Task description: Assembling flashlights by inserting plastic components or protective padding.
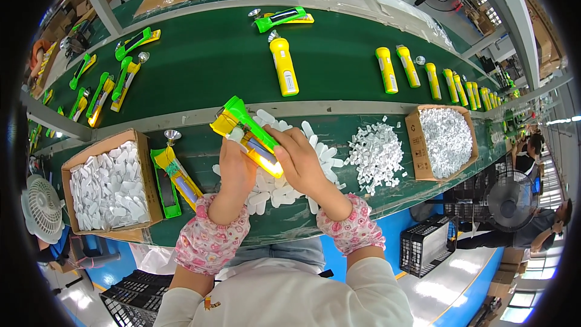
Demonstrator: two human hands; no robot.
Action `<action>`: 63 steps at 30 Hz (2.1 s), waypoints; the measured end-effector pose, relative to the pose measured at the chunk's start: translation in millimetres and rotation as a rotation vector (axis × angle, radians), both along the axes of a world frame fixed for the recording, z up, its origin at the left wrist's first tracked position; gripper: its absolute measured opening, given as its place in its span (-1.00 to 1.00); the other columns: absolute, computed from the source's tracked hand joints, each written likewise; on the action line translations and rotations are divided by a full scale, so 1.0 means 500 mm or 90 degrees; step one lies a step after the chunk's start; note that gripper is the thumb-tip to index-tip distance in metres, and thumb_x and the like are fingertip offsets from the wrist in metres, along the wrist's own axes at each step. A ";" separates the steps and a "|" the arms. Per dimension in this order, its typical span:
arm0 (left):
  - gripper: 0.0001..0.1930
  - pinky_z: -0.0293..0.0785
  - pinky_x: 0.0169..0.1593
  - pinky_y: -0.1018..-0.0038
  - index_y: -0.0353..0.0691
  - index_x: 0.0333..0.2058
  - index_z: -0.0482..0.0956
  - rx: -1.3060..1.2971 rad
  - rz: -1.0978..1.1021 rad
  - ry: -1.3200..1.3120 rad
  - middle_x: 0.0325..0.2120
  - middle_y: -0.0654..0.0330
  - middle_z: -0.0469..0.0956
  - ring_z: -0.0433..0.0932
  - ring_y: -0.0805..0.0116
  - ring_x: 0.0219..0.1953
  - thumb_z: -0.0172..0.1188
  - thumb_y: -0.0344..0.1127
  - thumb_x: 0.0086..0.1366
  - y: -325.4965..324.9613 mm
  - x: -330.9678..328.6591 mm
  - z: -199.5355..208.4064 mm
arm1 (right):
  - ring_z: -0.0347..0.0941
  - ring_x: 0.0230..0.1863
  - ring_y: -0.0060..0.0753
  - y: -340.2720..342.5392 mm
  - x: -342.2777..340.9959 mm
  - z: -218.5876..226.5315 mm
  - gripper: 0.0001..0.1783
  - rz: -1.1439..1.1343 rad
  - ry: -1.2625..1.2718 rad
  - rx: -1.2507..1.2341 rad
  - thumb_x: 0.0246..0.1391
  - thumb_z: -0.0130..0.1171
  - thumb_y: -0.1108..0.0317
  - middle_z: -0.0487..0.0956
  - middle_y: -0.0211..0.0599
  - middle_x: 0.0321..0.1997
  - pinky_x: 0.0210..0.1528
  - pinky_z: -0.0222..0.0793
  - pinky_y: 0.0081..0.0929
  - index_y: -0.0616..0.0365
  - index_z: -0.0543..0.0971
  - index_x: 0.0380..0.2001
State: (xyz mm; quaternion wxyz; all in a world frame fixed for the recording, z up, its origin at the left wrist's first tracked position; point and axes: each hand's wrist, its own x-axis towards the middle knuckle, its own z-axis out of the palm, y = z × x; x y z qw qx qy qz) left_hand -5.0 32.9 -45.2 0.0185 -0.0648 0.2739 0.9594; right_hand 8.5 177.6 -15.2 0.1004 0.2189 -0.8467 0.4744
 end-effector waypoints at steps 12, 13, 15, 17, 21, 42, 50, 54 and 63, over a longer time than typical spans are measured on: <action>-0.61 0.35 0.13 0.30 -0.14 0.17 0.14 -0.036 -0.073 0.071 -0.04 0.15 0.33 0.42 0.26 0.00 -0.22 -0.27 0.40 -0.004 0.002 -0.014 | 0.35 -0.21 -0.25 0.013 0.001 -0.017 -0.59 0.050 -0.097 -0.061 0.19 0.06 0.31 0.39 -0.13 -0.17 -0.12 0.30 -0.41 0.27 0.40 0.06; -0.61 0.35 0.13 0.30 -0.14 0.17 0.14 -0.034 -0.074 0.071 -0.04 0.15 0.33 0.42 0.26 0.00 -0.22 -0.27 0.40 -0.002 0.003 -0.019 | 0.33 -0.22 -0.30 0.020 0.000 -0.015 -0.58 0.082 -0.122 -0.084 0.16 0.10 0.31 0.39 -0.16 -0.17 -0.12 0.28 -0.44 0.27 0.40 0.05; -0.55 0.30 0.18 0.21 -0.20 0.10 0.27 -0.022 -0.097 0.043 -0.07 0.10 0.47 0.43 0.19 0.05 -0.17 -0.02 0.41 0.004 0.005 -0.025 | 0.31 -0.21 -0.34 0.027 -0.002 -0.010 -0.56 0.088 -0.159 -0.100 0.13 0.14 0.32 0.37 -0.21 -0.17 -0.10 0.25 -0.45 0.26 0.40 0.05; -0.53 0.29 0.19 0.19 -0.21 0.11 0.26 -0.009 -0.099 0.035 -0.05 0.07 0.46 0.42 0.15 0.07 -0.19 0.00 0.41 0.009 0.006 -0.037 | 0.28 -0.20 -0.35 0.026 -0.003 -0.006 -0.55 0.088 -0.138 -0.117 0.12 0.15 0.32 0.36 -0.21 -0.22 -0.10 0.25 -0.45 0.27 0.41 0.06; -0.49 0.28 0.21 0.16 -0.22 0.13 0.26 0.009 -0.127 0.049 -0.04 0.05 0.46 0.42 0.10 0.08 -0.22 0.04 0.41 0.004 0.006 -0.037 | 0.28 -0.21 -0.26 0.024 0.000 0.005 -0.43 0.108 -0.053 -0.015 0.02 0.24 0.30 0.33 -0.16 -0.24 -0.14 0.27 -0.42 0.29 0.42 0.11; -0.63 0.38 0.10 0.33 -0.18 0.13 0.20 -0.033 -0.070 0.038 -0.06 0.16 0.40 0.44 0.31 -0.02 -0.25 -0.41 0.35 0.002 0.013 0.008 | 0.39 -0.27 -0.21 0.000 0.019 0.021 -0.49 0.020 -0.050 0.019 0.16 0.10 0.33 0.39 -0.11 -0.24 -0.21 0.35 -0.41 0.21 0.39 0.17; -0.62 0.38 0.09 0.28 -0.11 0.11 0.20 0.041 -0.055 0.077 -0.06 0.17 0.39 0.44 0.30 0.02 -0.04 -0.25 0.35 0.005 0.010 -0.003 | 0.39 -0.33 -0.20 -0.034 0.028 -0.013 -0.38 -0.063 0.055 0.135 0.04 0.22 0.32 0.25 -0.13 -0.18 -0.35 0.46 -0.39 0.01 0.38 0.23; -0.62 0.37 0.17 0.18 -0.26 0.06 0.30 -0.101 -0.061 0.060 -0.03 0.06 0.46 0.47 0.19 0.03 -0.01 -0.17 0.38 -0.013 -0.006 0.001 | 0.44 -0.40 -0.23 -0.033 0.030 -0.007 -0.33 -0.057 0.047 0.251 0.05 0.21 0.21 0.31 -0.17 -0.15 -0.47 0.47 -0.36 -0.03 0.32 0.27; -0.53 0.25 0.26 0.13 -0.26 0.10 0.29 0.010 -0.149 0.095 0.05 0.04 0.43 0.36 0.12 0.18 0.04 -0.06 0.38 -0.040 -0.022 0.010 | 0.48 -0.17 -0.05 -0.007 0.005 0.013 -0.47 -0.038 0.286 0.114 -0.02 0.17 0.51 0.48 -0.07 -0.05 -0.23 0.46 -0.32 0.11 0.48 0.10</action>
